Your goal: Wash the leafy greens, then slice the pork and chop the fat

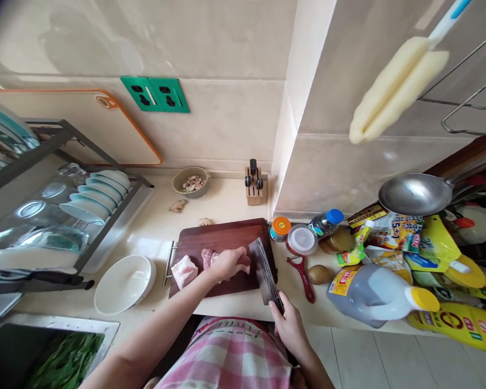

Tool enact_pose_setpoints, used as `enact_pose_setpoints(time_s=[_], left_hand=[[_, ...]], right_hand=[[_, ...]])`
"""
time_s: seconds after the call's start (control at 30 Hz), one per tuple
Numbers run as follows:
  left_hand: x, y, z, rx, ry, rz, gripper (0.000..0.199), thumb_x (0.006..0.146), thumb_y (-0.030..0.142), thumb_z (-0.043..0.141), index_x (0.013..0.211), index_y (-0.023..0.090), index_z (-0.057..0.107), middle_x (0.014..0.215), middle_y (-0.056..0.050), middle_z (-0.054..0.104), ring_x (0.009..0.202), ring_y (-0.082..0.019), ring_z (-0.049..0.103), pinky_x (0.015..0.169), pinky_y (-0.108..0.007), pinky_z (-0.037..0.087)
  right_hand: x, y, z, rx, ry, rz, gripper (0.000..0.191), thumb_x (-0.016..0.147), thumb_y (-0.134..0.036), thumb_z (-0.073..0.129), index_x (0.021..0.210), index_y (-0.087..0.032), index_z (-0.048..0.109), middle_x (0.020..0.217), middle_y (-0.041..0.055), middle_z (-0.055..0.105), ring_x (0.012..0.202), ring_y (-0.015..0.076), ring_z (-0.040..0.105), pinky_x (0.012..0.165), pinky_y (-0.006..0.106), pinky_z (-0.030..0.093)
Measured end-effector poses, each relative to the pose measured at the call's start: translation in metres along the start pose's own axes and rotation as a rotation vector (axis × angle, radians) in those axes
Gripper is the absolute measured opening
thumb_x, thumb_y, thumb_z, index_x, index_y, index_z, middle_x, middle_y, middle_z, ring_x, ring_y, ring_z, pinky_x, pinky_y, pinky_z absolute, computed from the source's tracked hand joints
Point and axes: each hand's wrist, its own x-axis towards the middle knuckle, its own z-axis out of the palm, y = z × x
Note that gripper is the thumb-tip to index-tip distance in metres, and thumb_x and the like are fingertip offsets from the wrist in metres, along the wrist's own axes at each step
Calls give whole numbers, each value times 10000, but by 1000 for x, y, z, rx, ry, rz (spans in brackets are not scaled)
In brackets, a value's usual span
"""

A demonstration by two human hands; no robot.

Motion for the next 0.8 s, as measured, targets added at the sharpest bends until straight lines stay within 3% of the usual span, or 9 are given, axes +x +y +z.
enact_pose_setpoints(time_s=[0.07,0.13,0.23,0.43,0.6,0.8], left_hand=[[7,-12,-16,-44,-14,62,223,733,191,552,953,232,544,811,7,622,782,-159,579,703,-254,425],[12,-22,-25,-29,88,98,237,737,196,561,973,216,565,892,-20,608,859,-169,558,767,-274,425],[11,-31,-16,4,271,80,199,796,233,516,974,186,593,955,-59,583,913,-181,533,843,-314,414],[9,-44,22,9,357,249,249,880,243,390,985,186,608,1106,-62,562,1042,-168,491,939,-316,394],[16,-50,17,19,291,305,255,873,278,412,966,180,628,1030,-54,600,975,-154,515,891,-267,430],[15,-48,15,29,305,261,247,866,243,422,996,199,628,1053,-52,590,971,-171,511,882,-289,438]], right_hand=[[0,-2,4,-52,30,-35,512,779,-511,389,1100,-142,541,624,39,629,547,184,598,516,274,461],[1,-2,6,-141,47,-103,470,793,-440,372,1110,-134,534,838,102,663,758,216,627,649,299,479],[3,-5,6,-289,38,-169,449,794,-314,342,1161,-104,493,1007,150,633,909,232,600,760,317,453],[10,-43,1,-458,-4,-196,376,834,-239,281,1138,-155,487,784,78,653,712,196,610,616,265,426],[16,-80,12,-610,-3,-267,352,853,-159,271,1153,-149,456,854,87,642,740,182,618,598,242,412],[0,-85,15,-781,-60,-192,394,838,-73,289,1188,-176,438,840,75,623,709,168,624,565,226,399]])
